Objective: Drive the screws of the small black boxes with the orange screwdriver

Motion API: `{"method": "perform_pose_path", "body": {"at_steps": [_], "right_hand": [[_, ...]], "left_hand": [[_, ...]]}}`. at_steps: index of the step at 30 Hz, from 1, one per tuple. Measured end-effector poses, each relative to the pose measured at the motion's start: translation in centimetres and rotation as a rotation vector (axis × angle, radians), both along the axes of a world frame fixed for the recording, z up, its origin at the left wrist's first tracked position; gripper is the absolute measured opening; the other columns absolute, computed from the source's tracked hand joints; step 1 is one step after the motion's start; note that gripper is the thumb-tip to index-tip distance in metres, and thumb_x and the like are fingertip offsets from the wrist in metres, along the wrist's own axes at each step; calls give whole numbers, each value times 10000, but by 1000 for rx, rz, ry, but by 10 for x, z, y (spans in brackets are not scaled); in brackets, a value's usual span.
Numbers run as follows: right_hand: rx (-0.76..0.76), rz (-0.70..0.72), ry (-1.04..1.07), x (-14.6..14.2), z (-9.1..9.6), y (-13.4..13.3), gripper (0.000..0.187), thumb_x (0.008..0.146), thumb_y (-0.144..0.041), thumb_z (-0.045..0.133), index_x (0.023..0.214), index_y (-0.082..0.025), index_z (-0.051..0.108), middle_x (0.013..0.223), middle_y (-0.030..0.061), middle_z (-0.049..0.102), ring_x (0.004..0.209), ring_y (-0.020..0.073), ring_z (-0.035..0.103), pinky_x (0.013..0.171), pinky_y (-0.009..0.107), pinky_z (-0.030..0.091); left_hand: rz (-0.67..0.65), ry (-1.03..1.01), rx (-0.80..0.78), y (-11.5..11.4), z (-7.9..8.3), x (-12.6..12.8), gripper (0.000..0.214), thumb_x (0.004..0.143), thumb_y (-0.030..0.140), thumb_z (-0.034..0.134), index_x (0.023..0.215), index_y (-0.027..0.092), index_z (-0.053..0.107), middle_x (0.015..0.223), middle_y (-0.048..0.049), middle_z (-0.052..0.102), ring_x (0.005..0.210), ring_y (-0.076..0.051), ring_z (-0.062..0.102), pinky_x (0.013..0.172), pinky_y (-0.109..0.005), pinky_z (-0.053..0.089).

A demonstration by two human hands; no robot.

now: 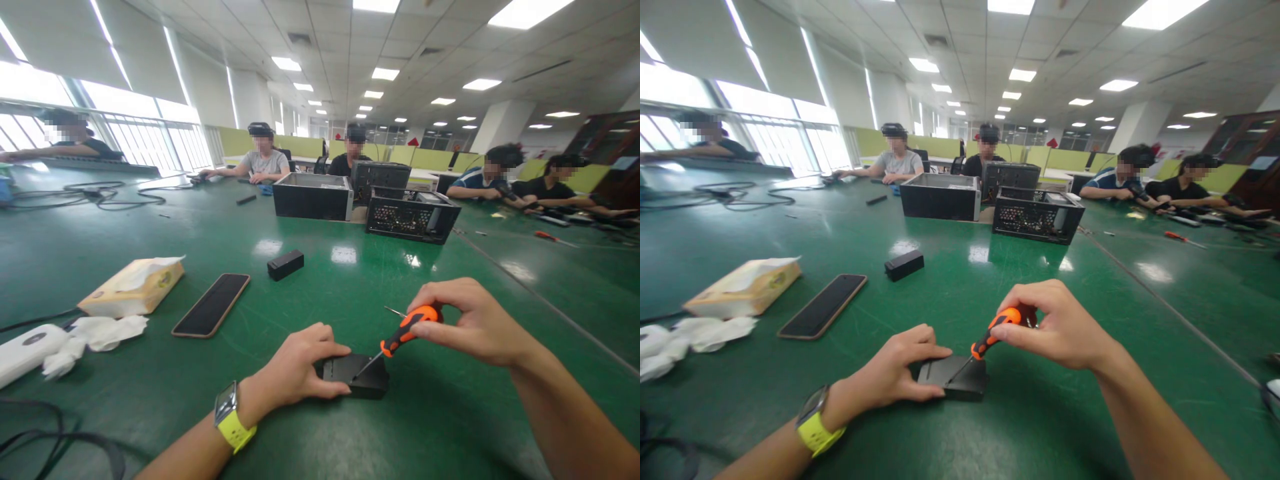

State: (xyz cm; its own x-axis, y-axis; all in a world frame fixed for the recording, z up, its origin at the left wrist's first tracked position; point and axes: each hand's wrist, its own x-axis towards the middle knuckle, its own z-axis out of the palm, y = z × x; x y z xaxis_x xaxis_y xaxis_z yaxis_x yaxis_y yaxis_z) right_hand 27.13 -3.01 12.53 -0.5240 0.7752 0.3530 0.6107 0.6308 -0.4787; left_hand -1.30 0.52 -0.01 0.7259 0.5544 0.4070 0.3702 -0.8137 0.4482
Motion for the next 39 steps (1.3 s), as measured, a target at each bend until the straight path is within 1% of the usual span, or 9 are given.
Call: {"method": "perform_pose_path", "body": {"at_steps": [12,17,24,30,33,36,37,39], "right_hand": [[-32,-4,21,-2,-2,2,248,865,-421,660,822,-187,729,713,24,690,624,137,588,572,254,421],[-12,4,24,-3,-3,2,231,862,-402,663,809,-185,725,712,21,687,628,135,588,587,253,424],[12,-7,24,-1,-4,3,245,862,-419,662,815,-189,732,710,15,686,625,128,590,578,243,421],[25,0,18,-1,-6,4,238,860,-410,666,803,-187,729,699,11,684,612,126,586,574,244,421],[54,10,4,-1,-5,3,214,862,-391,669,807,-190,719,696,4,679,610,123,586,579,243,424],[105,48,-10,-2,-2,-2,150,853,-336,688,871,-189,709,740,4,689,639,122,599,604,241,437],[114,82,-7,-2,0,-4,139,852,-309,691,921,-188,704,786,10,701,678,126,614,634,242,451],[116,179,11,-5,1,-9,188,860,-243,677,1038,-186,683,897,30,717,791,143,640,719,254,474]], "left_hand": [[-5,14,-11,0,2,0,460,743,447,805,1109,183,714,837,-40,576,776,-192,548,657,-273,432],[-4,14,-14,0,2,0,466,736,443,812,1108,179,716,836,-39,575,767,-191,545,654,-274,429],[9,12,-38,0,0,0,475,724,429,824,1106,168,719,830,-41,576,765,-194,553,651,-274,422],[10,2,-56,0,-1,0,452,737,445,805,1094,182,720,838,-38,577,766,-191,553,661,-275,421],[11,5,-63,1,-2,0,453,742,454,798,1100,188,716,847,-39,579,773,-192,553,668,-275,423],[5,4,-69,1,-2,0,458,747,460,791,1107,187,712,847,-38,575,779,-194,551,675,-277,429],[2,4,-69,1,-2,0,456,749,456,790,1108,186,712,845,-37,572,779,-194,550,674,-276,429],[0,3,-66,1,-2,0,452,750,447,792,1108,184,712,838,-35,565,775,-194,547,669,-275,425]]}}
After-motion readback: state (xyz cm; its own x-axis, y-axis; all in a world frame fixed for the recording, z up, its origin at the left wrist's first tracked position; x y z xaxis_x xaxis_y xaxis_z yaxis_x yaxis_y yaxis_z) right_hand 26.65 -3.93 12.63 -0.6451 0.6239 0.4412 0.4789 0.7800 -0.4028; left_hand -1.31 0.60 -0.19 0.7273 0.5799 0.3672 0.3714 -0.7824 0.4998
